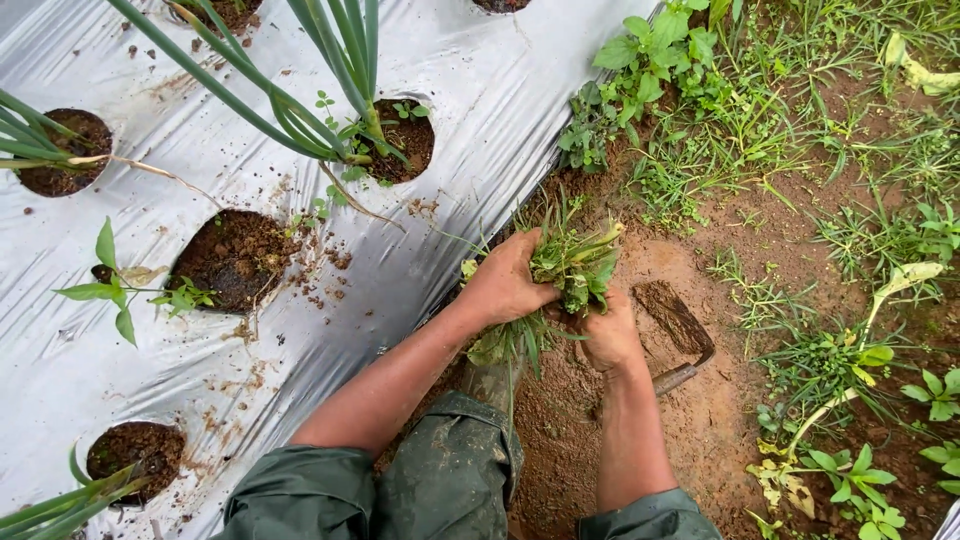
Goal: Clearing weeds and soil from a garden bed using a hand hoe and manual pulling.
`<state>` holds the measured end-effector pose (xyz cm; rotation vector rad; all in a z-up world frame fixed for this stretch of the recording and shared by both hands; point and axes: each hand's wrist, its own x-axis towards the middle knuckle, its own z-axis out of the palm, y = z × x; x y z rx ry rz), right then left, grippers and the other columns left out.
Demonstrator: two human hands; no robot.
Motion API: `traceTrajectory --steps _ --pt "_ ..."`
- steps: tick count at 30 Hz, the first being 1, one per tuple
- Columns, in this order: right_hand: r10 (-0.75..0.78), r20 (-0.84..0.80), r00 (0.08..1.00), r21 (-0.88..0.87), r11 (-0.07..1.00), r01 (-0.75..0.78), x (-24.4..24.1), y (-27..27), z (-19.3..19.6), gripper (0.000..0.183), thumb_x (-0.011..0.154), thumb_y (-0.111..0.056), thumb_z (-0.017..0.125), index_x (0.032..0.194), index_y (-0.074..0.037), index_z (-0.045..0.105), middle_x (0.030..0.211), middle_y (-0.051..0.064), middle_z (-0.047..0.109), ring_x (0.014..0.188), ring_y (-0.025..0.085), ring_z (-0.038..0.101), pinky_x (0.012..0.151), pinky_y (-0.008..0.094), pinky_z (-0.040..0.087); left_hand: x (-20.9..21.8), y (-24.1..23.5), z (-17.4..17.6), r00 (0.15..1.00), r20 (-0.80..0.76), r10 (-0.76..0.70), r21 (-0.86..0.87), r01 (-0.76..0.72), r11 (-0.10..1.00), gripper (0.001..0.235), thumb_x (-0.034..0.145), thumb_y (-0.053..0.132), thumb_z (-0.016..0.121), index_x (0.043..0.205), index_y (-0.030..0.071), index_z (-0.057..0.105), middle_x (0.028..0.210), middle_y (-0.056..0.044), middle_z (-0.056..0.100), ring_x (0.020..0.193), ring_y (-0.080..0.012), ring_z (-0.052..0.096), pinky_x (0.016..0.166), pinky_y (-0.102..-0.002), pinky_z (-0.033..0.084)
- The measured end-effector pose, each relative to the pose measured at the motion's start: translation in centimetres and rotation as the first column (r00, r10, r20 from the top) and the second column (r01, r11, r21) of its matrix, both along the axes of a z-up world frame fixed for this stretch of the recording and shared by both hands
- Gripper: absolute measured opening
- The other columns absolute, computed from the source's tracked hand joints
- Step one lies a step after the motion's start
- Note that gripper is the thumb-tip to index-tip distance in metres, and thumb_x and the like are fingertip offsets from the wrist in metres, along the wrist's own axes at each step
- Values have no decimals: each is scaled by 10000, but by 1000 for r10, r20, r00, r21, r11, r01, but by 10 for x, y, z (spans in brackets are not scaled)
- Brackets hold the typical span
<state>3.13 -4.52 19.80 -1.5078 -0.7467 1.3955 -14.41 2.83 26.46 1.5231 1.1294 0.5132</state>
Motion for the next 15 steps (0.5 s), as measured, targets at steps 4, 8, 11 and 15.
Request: traceTrajectory --steps 4,8,11,15 --pt "-93 41 995 66 994 90 19 -14 -25 199 918 89 650 1096 4 674 985 219 675 707 248 678 757 405 616 8 -14 43 990 131 -59 -215 86 973 924 790 68 823 1523 -128 296 1534 -466 295 1483 -609 211 1240 -645 195" --pt "-108 62 992 68 992 104 24 -21 -8 258 879 131 666 1115 27 676 984 248 680 747 292 690 789 435 604 12 -19 45 993 72 -95 -247 110 963 1171 669 192 917 1583 17 206 1572 -260 292 1538 -428 221 1259 -537 195" --pt "-116 83 990 72 991 110 24 -29 8 309 845 167 679 1130 47 678 984 272 684 782 329 700 816 461 593 13 -30 48 991 54 -126 -86 130 988 1032 717 173 916 1549 -24 340 1461 -360 461 1494 -514 278 1227 -633 258" --pt "-298 -200 933 102 941 323 14 -45 24 331 771 203 637 1046 32 701 882 291 719 617 320 731 682 390 640 9 -49 69 968 246 -42 -116 72 991 1089 694 144 928 1565 -61 308 1545 -382 380 1446 -517 384 1216 -610 330"
